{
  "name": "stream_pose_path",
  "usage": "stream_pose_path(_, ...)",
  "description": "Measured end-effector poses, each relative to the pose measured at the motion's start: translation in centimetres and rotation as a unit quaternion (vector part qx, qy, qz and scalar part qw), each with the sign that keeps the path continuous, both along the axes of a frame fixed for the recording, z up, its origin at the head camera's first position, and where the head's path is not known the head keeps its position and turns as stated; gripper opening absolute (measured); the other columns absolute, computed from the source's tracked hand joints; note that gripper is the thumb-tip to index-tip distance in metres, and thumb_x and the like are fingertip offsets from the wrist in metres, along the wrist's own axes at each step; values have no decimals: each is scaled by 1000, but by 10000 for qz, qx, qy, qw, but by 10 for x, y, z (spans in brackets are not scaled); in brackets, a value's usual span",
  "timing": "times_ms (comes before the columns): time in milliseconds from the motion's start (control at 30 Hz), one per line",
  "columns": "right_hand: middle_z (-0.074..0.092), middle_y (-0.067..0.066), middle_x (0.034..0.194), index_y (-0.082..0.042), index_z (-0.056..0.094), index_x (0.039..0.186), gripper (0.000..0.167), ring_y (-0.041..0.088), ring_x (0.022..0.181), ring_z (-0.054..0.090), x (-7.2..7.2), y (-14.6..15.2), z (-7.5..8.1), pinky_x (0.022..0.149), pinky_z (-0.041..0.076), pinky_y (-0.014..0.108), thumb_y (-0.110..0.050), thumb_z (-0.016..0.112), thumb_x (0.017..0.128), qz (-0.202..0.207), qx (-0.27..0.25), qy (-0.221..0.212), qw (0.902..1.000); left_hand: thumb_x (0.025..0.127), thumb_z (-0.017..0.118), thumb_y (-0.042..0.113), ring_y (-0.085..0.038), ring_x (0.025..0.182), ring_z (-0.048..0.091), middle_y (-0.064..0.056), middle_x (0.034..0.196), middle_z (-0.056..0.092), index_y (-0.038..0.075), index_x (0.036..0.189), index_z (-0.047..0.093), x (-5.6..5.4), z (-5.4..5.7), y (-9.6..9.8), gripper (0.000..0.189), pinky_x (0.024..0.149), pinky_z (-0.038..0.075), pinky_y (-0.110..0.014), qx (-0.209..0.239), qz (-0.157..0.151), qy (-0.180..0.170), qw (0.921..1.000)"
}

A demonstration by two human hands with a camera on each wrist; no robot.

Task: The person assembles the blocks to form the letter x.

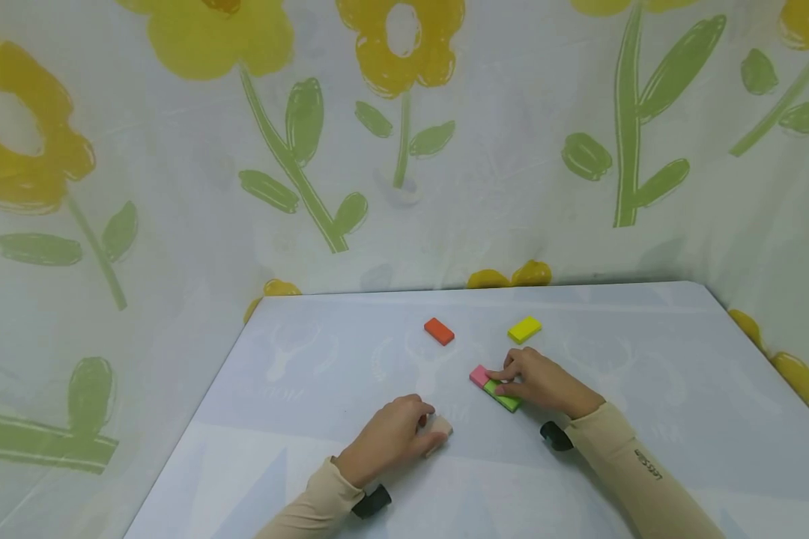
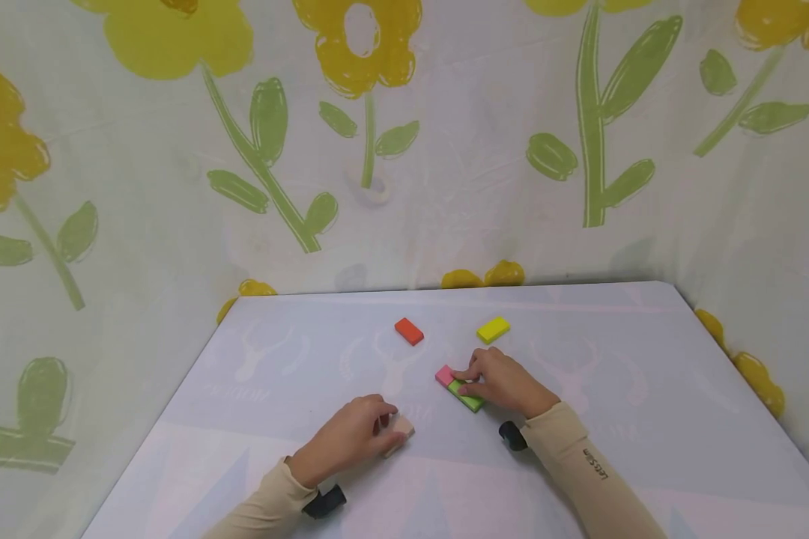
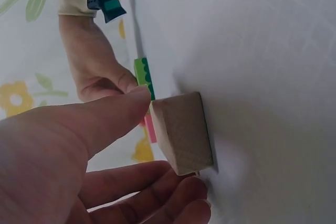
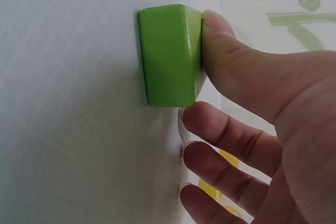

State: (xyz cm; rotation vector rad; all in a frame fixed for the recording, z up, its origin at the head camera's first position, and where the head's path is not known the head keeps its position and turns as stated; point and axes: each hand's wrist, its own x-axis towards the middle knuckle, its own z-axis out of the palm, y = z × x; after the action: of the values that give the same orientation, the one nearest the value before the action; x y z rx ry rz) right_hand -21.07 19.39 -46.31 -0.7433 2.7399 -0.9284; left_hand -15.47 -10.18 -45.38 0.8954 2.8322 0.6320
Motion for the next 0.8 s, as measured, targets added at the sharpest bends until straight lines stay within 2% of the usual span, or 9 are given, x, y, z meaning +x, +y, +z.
stream_pose_path(167,65,2,91,-4,75,121,38,7,76,49,1,0,2,63,43,19,-20,83,87,-20,7,-16,10000,88,83,31,-2,69,46,1,83,63,2,99,76,1,-1,2,32,63,43,-17,83,14,-137,9999)
stream_pose_path(400,65,2,91,-5,75,121,38,9,77,50,1,-1,2,63,43,20,-20,83,87,-61,46,-29,10000,88,84,26,-1,63,35,5,73,47,7,79,69,2,-3,6,25,55,29,-16,190,37,-255,9995)
stream_pose_path(600,65,1,90,-4,75,120,39,8,77,50,0,0,0,63,43,20,-21,84,86,-76,7,-40,10000,89,82,24,0,63,32,9,71,39,11,71,62,4,-3,7,30,54,27,-16,187,44,-192,9996)
stream_pose_path(800,65,2,91,-4,75,121,39,9,76,49,0,1,0,63,43,20,-21,84,86,-97,-6,-84,9999,89,82,22,-1,63,31,8,71,36,15,64,52,4,-2,8,39,54,26,-16,159,85,-159,9997)
